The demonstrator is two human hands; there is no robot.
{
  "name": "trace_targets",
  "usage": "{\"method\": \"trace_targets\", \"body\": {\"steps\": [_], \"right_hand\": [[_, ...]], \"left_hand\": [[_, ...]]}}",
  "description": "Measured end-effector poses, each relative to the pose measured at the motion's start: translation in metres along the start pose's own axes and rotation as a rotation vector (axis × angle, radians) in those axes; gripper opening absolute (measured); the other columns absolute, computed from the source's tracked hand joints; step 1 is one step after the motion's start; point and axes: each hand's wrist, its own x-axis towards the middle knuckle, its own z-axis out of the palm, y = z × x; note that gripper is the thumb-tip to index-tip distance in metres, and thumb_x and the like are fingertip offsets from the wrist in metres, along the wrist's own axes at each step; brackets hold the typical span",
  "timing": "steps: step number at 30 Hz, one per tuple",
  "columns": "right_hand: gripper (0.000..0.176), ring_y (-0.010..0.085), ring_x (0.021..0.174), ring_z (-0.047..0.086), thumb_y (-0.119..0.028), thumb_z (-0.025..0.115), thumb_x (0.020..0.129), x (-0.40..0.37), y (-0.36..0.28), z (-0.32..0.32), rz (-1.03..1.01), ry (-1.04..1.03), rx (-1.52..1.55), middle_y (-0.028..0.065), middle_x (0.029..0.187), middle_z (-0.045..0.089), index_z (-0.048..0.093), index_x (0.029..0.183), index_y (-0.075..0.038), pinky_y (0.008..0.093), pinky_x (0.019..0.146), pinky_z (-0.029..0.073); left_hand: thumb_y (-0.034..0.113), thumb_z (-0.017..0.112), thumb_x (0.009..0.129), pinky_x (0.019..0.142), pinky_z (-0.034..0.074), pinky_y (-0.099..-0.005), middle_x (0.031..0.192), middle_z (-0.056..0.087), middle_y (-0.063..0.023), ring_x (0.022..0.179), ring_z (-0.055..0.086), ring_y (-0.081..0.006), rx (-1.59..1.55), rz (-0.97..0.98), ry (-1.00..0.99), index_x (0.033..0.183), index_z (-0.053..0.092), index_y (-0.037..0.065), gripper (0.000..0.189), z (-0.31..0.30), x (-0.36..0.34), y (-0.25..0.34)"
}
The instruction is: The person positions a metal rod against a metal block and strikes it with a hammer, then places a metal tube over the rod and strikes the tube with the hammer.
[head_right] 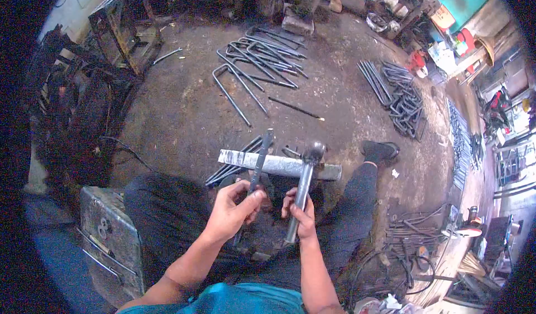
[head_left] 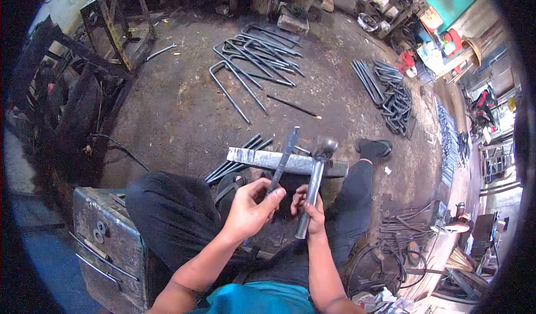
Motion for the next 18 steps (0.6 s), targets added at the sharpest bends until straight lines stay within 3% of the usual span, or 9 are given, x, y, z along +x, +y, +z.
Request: {"method": "trace_targets", "body": {"steps": [2,3,6,8,12,14,15,16,18], "right_hand": [[0.049,0.0171,0.069,0.056,-0.02,0.07,0.073,-0.001,-0.003,0.0,0.029,0.03,-0.03,0.0078,0.084,0.055,0.049,0.113,-0.001,0.029,0.063,0.046],[0.05,0.0169,0.069,0.055,-0.019,0.07,0.07,-0.001,-0.007,0.003,0.039,0.039,-0.053,0.0078,0.083,0.055,0.05,0.112,-0.001,0.0291,0.063,0.045],[0.05,0.0168,0.068,0.055,-0.02,0.071,0.068,-0.001,-0.012,0.002,0.044,0.032,-0.117,0.0085,0.084,0.055,0.05,0.109,-0.001,0.0296,0.064,0.046],[0.049,0.0163,0.067,0.056,-0.015,0.072,0.069,0.001,-0.012,-0.001,0.035,0.014,-0.118,0.008,0.084,0.054,0.048,0.111,-0.002,0.0295,0.059,0.048],[0.05,0.016,0.064,0.058,0.0,0.069,0.075,-0.003,-0.024,0.02,0.087,0.083,0.02,0.0071,0.086,0.052,0.042,0.117,-0.004,0.0295,0.047,0.05],[0.048,0.0167,0.069,0.059,0.0,0.069,0.077,-0.006,-0.031,0.031,0.043,0.21,-0.228,0.0077,0.089,0.053,0.042,0.116,-0.003,0.0303,0.055,0.052],[0.049,0.0173,0.074,0.059,0.001,0.069,0.079,-0.005,-0.022,0.019,-0.059,0.218,-0.432,0.0076,0.091,0.055,0.04,0.118,-0.002,0.0311,0.064,0.053],[0.056,0.0172,0.079,0.06,-0.001,0.07,0.078,-0.004,-0.029,0.024,-0.142,0.216,-0.712,0.0094,0.093,0.057,0.037,0.123,-0.002,0.0322,0.071,0.052],[0.065,0.0207,0.082,0.062,-0.003,0.071,0.077,-0.005,-0.036,0.035,-0.088,0.309,-0.901,0.0131,0.094,0.059,0.034,0.13,-0.002,0.0355,0.074,0.052]], "left_hand": [[0.023,0.055,0.097,0.044,0.035,-0.0211,0.068,0.052,0.001,0.053,0.046,-0.0043,-0.042,-0.125,-0.033,0.095,0.061,0.0,0.024,0.001,0.003,-0.011],[0.025,0.044,0.101,0.044,0.036,-0.0214,0.068,0.05,0.0008,0.052,0.045,-0.0056,-0.029,-0.141,-0.073,0.1,0.057,0.001,0.027,0.002,0.005,-0.018],[0.024,0.042,0.1,0.046,0.038,-0.024,0.073,0.051,-0.0025,0.055,0.048,-0.0099,-0.083,-0.292,-0.128,0.103,0.055,0.002,0.026,0.01,0.007,-0.035],[0.022,0.041,0.101,0.045,0.038,-0.0247,0.074,0.053,-0.0027,0.055,0.05,-0.0109,-0.122,-0.348,-0.156,0.104,0.052,0.003,0.022,0.016,0.01,-0.049],[0.023,0.04,0.101,0.045,0.039,-0.0245,0.077,0.055,-0.0016,0.056,0.05,-0.0101,0.096,-0.402,-0.153,0.104,0.05,0.003,0.023,0.027,0.009,-0.055],[0.023,0.04,0.101,0.051,0.04,-0.0234,0.077,0.054,-0.0005,0.061,0.049,-0.0087,0.093,-0.419,-0.153,0.103,0.051,0.005,0.022,0.026,0.008,-0.052],[0.024,0.041,0.101,0.06,0.039,-0.0221,0.076,0.052,0.0008,0.068,0.047,-0.0076,0.134,-0.317,-0.171,0.102,0.053,0.005,0.022,0.019,0.01,-0.067],[0.023,0.042,0.101,0.049,0.037,-0.0243,0.07,0.051,-0.0001,0.055,0.046,-0.0085,0.138,-0.269,-0.123,0.093,0.05,0.006,0.021,0.019,0.011,-0.074],[0.023,0.043,0.101,0.053,0.039,-0.0266,0.07,0.052,-0.0009,0.057,0.048,-0.0108,0.234,-0.187,-0.09,0.092,0.051,0.004,0.023,0.015,0.014,-0.088]]}}
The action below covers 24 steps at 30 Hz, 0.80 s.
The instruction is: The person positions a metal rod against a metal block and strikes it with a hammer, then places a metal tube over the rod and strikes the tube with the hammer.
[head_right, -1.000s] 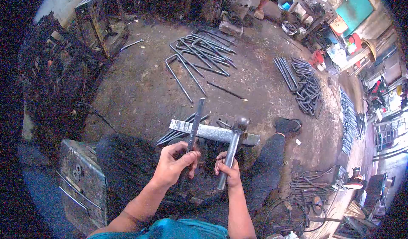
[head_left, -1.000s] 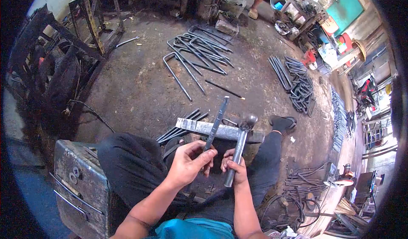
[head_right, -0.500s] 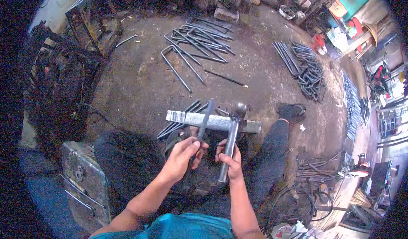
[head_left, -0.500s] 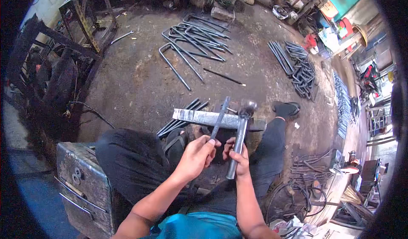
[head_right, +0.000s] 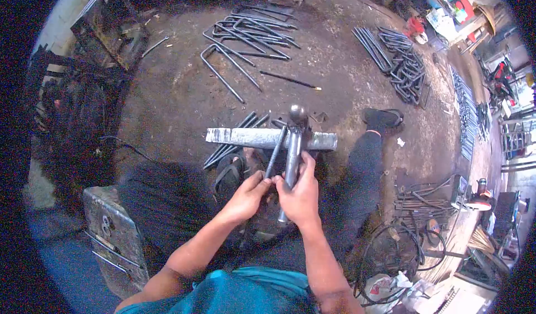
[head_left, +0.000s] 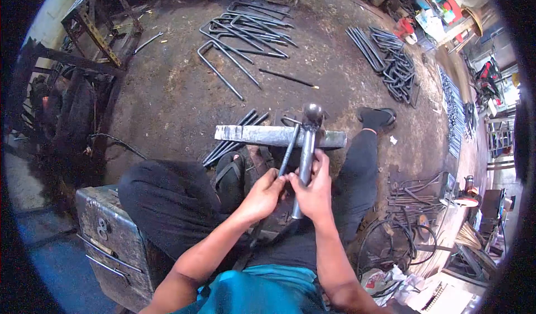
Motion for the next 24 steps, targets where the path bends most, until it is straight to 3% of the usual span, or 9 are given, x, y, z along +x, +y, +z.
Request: {"method": "trace_targets", "body": {"steps": [1,2,4,5,7,8,10,11,24], "right_hand": [[0.071,0.027,0.085,0.065,-0.003,0.069,0.077,-0.001,-0.02,-0.001,0.085,-0.017,-0.079,0.0166,0.096,0.061,0.03,0.137,-0.005,0.0388,0.076,0.051],[0.076,0.0219,0.083,0.064,0.007,0.063,0.077,-0.001,-0.021,0.0,0.016,-0.006,-0.158,0.0131,0.09,0.058,0.024,0.142,-0.006,0.0353,0.076,0.052],[0.081,0.0255,0.084,0.065,0.009,0.06,0.075,0.001,-0.017,0.003,-0.092,0.056,-0.33,0.0144,0.093,0.059,0.021,0.144,-0.008,0.0366,0.076,0.052],[0.081,0.0255,0.084,0.065,0.009,0.06,0.075,0.002,-0.019,0.004,-0.091,0.047,-0.343,0.0144,0.093,0.059,0.021,0.144,-0.008,0.0366,0.076,0.052],[0.084,0.0261,0.082,0.064,0.008,0.06,0.075,0.008,-0.023,0.007,-0.051,0.044,-0.289,0.0123,0.093,0.057,0.02,0.146,-0.013,0.0371,0.078,0.052],[0.087,0.0205,0.071,0.061,0.009,0.06,0.074,0.016,-0.007,0.011,-0.123,0.075,-0.211,0.0086,0.092,0.056,0.02,0.147,-0.018,0.0326,0.066,0.053],[0.086,0.0128,0.059,0.054,0.01,0.058,0.077,0.017,-0.031,0.011,0.14,0.005,0.153,0.0053,0.089,0.053,0.019,0.148,-0.02,0.0263,0.049,0.048],[0.081,0.0076,0.05,0.049,0.007,0.056,0.083,0.017,-0.035,0.014,0.182,0.014,0.235,0.0052,0.086,0.053,0.017,0.148,-0.019,0.0222,0.038,0.04],[0.067,0.0061,0.043,0.044,0.001,0.056,0.089,0.008,-0.084,-0.04,0.09,-0.002,0.077,0.0003,0.067,0.05,0.024,0.147,-0.008,0.0215,0.036,0.039]], "left_hand": [[0.023,0.043,0.1,0.058,0.043,-0.0311,0.071,0.057,-0.0067,0.062,0.053,-0.0146,0.09,0.091,0.035,0.094,0.053,0.0,0.026,0.001,-0.002,0.004],[0.023,0.043,0.1,0.058,0.043,-0.0311,0.071,0.057,-0.0067,0.062,0.053,-0.0146,0.082,0.094,0.031,0.094,0.053,0.0,0.026,0.002,-0.003,0.008],[0.022,0.044,0.099,0.068,0.048,-0.0378,0.078,0.063,-0.0183,0.074,0.064,-0.0267,0.22,0.109,0.083,0.098,0.053,-0.004,0.027,0.001,-0.004,0.012],[0.022,0.044,0.099,0.068,0.048,-0.0378,0.078,0.063,-0.0183,0.074,0.064,-0.0267,0.205,0.105,0.086,0.098,0.053,-0.004,0.027,0.0,-0.004,0.013],[0.02,0.044,0.097,0.077,0.048,-0.0465,0.089,0.064,-0.0286,0.088,0.065,-0.0414,0.294,0.088,0.065,0.1,0.054,-0.006,0.028,-0.004,-0.003,0.015],[0.02,0.044,0.097,0.077,0.048,-0.0465,0.089,0.064,-0.0286,0.088,0.065,-0.0414,0.28,0.078,0.067,0.1,0.054,-0.006,0.028,-0.007,-0.003,0.018],[0.02,0.044,0.096,0.082,0.047,-0.0516,0.094,0.063,-0.031,0.095,0.06,-0.0472,0.35,0.059,0.055,0.101,0.054,-0.006,0.028,-0.009,-0.005,0.023],[0.022,0.044,0.097,0.071,0.047,-0.0478,0.082,0.063,-0.0278,0.084,0.064,-0.0424,0.347,0.093,0.061,0.103,0.055,-0.005,0.029,-0.009,-0.002,0.015],[0.024,0.046,0.095,0.074,0.044,-0.0548,0.078,0.06,-0.0331,0.085,0.058,-0.0514,0.399,0.028,0.058,0.095,0.053,-0.005,0.03,-0.014,0.001,0.025]]}}
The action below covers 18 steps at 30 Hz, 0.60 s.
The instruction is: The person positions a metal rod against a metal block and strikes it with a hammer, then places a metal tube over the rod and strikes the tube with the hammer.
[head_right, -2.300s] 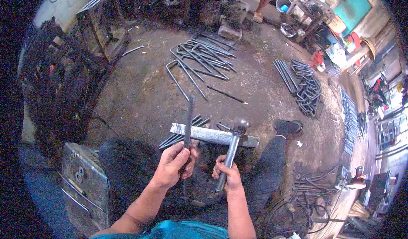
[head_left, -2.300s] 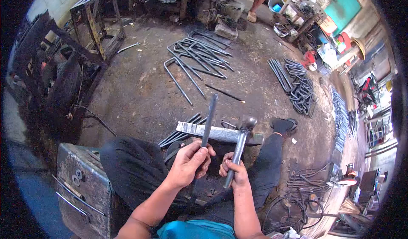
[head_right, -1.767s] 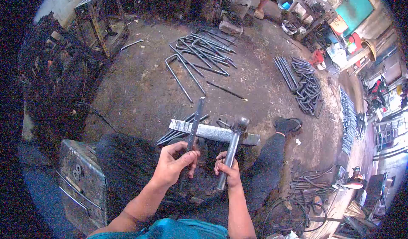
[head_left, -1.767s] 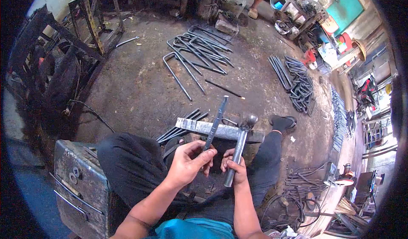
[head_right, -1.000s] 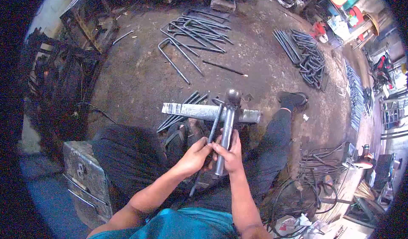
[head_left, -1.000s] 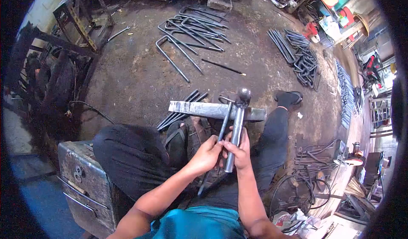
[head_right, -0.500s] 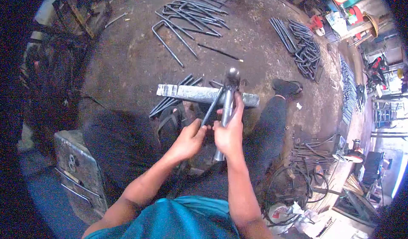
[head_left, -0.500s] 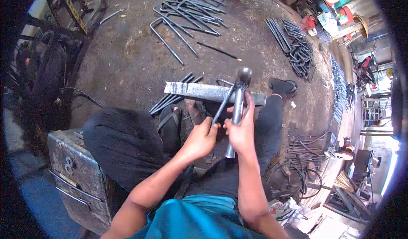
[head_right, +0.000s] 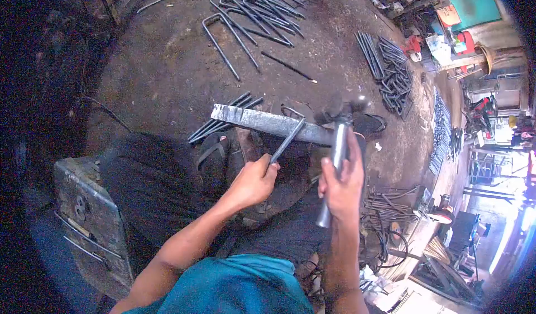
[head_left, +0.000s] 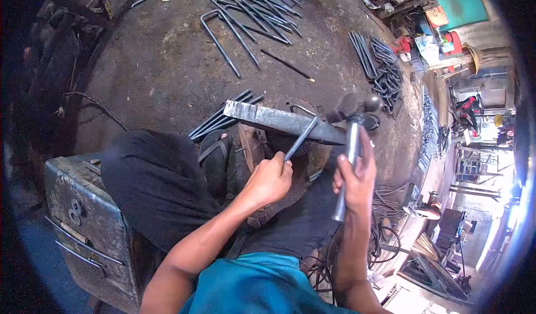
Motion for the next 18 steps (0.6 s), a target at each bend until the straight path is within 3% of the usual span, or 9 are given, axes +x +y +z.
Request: {"method": "trace_targets", "body": {"steps": [6,8,10,12,18], "right_hand": [[0.064,0.0066,0.046,0.045,0.002,0.054,0.088,-0.025,-0.005,-0.033,0.043,-0.01,-0.122,0.003,0.069,0.051,0.023,0.145,-0.005,0.0209,0.041,0.037],[0.065,0.0073,0.047,0.046,0.002,0.055,0.087,-0.023,0.005,-0.035,0.077,-0.007,-0.144,0.0032,0.069,0.052,0.022,0.143,-0.003,0.0218,0.043,0.037],[0.067,0.0079,0.048,0.046,0.002,0.058,0.086,-0.017,0.012,-0.043,0.071,-0.113,-0.121,0.0034,0.07,0.053,0.023,0.143,-0.003,0.0226,0.044,0.037],[0.066,0.0088,0.049,0.047,0.002,0.061,0.083,-0.011,0.013,-0.05,0.073,-0.147,-0.107,0.0039,0.071,0.054,0.028,0.139,-0.003,0.0237,0.045,0.039],[0.067,0.0149,0.053,0.056,0.003,0.067,0.075,0.009,0.003,-0.074,0.262,-0.267,0.066,0.0083,0.072,0.058,0.036,0.134,-0.004,0.027,0.047,0.046]], "left_hand": [[0.023,0.047,0.094,0.07,0.043,-0.0537,0.074,0.059,-0.032,0.08,0.06,-0.05,-0.033,0.049,0.035,0.091,0.053,-0.005,0.029,0.004,0.002,-0.004],[0.024,0.046,0.092,0.079,0.044,-0.0562,0.079,0.058,-0.0364,0.084,0.057,-0.0534,-0.023,-0.01,-0.072,0.096,0.053,-0.009,0.034,-0.004,-0.001,0.004],[0.025,0.047,0.091,0.078,0.044,-0.0553,0.079,0.058,-0.036,0.084,0.058,-0.0526,-0.023,-0.015,-0.085,0.096,0.054,-0.008,0.034,-0.005,-0.003,0.001],[0.025,0.049,0.093,0.066,0.043,-0.0507,0.071,0.059,-0.029,0.071,0.061,-0.0462,-0.061,0.023,-0.06,0.09,0.053,-0.005,0.03,-0.003,-0.004,-0.003],[0.026,0.049,0.093,0.07,0.043,-0.0522,0.072,0.06,-0.0282,0.076,0.061,-0.0466,0.034,0.033,-0.053,0.093,0.054,-0.004,0.031,-0.008,-0.005,0.001]]}}
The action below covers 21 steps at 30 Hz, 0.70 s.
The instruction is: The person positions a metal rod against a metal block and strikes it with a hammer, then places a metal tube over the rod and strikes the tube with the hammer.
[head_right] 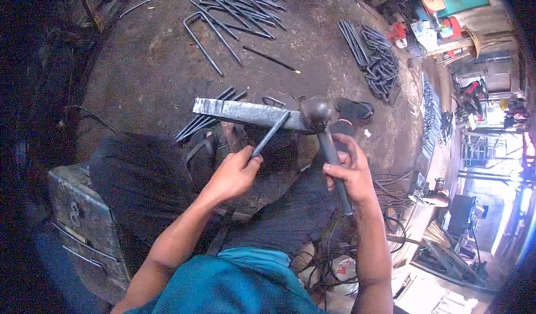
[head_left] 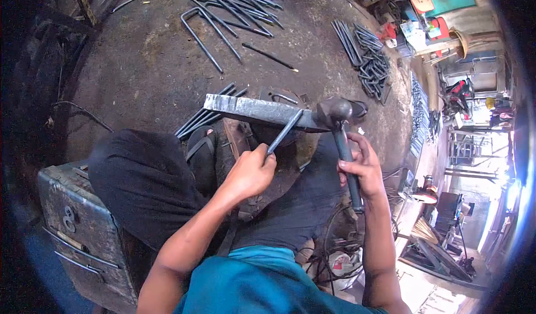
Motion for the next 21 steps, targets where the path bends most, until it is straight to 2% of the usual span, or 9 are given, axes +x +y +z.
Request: {"method": "trace_targets", "body": {"steps": [6,8,9,10,12,13,18,20,21], "right_hand": [[0.063,0.0178,0.056,0.058,-0.012,0.067,0.078,0.019,0.009,-0.032,0.023,-0.042,0.121,0.0117,0.075,0.06,0.039,0.134,-0.005,0.0288,0.05,0.048],[0.058,0.0189,0.061,0.06,-0.02,0.067,0.082,0.031,-0.001,-0.028,0.101,-0.065,-0.049,0.0123,0.075,0.061,0.043,0.132,-0.006,0.0273,0.052,0.047],[0.045,0.0216,0.068,0.063,-0.028,0.068,0.084,0.043,0.006,-0.025,-0.027,-0.03,-0.342,0.0143,0.078,0.063,0.054,0.12,-0.004,0.0308,0.058,0.048],[0.045,0.0216,0.068,0.063,-0.028,0.068,0.084,0.047,0.006,-0.019,-0.02,-0.017,-0.334,0.0143,0.078,0.063,0.054,0.12,-0.004,0.0308,0.058,0.048],[0.034,0.0201,0.073,0.063,-0.03,0.067,0.085,0.059,0.002,-0.002,-0.221,0.238,-0.844,0.0148,0.079,0.064,0.06,0.102,0.0,0.0336,0.064,0.048],[0.032,0.0221,0.074,0.063,-0.028,0.067,0.085,0.057,-0.006,0.003,-0.183,0.272,-0.842,0.0162,0.081,0.065,0.06,0.094,0.002,0.0362,0.071,0.049],[0.031,0.0269,0.077,0.063,-0.02,0.07,0.08,0.068,-0.006,-0.017,0.006,0.166,-0.832,0.0171,0.082,0.066,0.062,0.102,0.0,0.0371,0.075,0.048],[0.031,0.0227,0.077,0.062,-0.016,0.07,0.077,0.059,0.002,-0.023,-0.272,0.145,-1.003,0.0156,0.081,0.064,0.06,0.102,0.0,0.0361,0.074,0.048],[0.031,0.0227,0.077,0.062,-0.016,0.07,0.077,0.055,0.007,-0.026,-0.264,0.138,-1.007,0.0156,0.081,0.064,0.06,0.102,0.0,0.0361,0.074,0.048]], "left_hand": [[0.026,0.047,0.093,0.071,0.045,-0.0507,0.073,0.061,-0.0277,0.078,0.062,-0.0465,0.027,0.032,-0.019,0.095,0.055,-0.004,0.031,0.0,-0.003,0.0],[0.026,0.047,0.093,0.071,0.045,-0.0503,0.074,0.061,-0.0277,0.079,0.062,-0.0462,0.039,0.031,-0.038,0.096,0.056,-0.004,0.032,0.003,-0.001,0.0],[0.026,0.046,0.094,0.071,0.046,-0.0499,0.074,0.061,-0.0277,0.079,0.063,-0.0454,0.035,0.018,-0.048,0.096,0.056,-0.004,0.032,0.004,0.0,-0.001],[0.027,0.046,0.094,0.071,0.046,-0.0495,0.074,0.061,-0.0276,0.079,0.063,-0.0446,0.032,0.005,-0.057,0.096,0.057,-0.004,0.032,0.006,0.0,-0.002],[0.026,0.046,0.095,0.07,0.046,-0.0492,0.072,0.061,-0.0268,0.076,0.063,-0.0431,0.06,0.029,-0.044,0.096,0.057,-0.004,0.032,0.006,-0.001,-0.002],[0.026,0.045,0.095,0.07,0.046,-0.0492,0.072,0.061,-0.0264,0.075,0.064,-0.0427,0.04,0.033,-0.054,0.097,0.057,-0.004,0.032,0.006,-0.001,-0.003],[0.025,0.043,0.097,0.071,0.046,-0.0491,0.073,0.062,-0.0258,0.075,0.063,-0.043,-0.006,0.028,-0.065,0.098,0.058,-0.004,0.033,0.004,0.0,-0.007],[0.026,0.044,0.097,0.072,0.045,-0.0498,0.074,0.061,-0.0271,0.078,0.063,-0.0452,-0.018,0.046,-0.049,0.097,0.057,-0.004,0.033,0.006,0.001,-0.008],[0.026,0.044,0.097,0.072,0.045,-0.0503,0.074,0.061,-0.0279,0.08,0.062,-0.0462,-0.024,0.032,-0.061,0.096,0.057,-0.004,0.033,0.005,0.0,-0.007]]}}
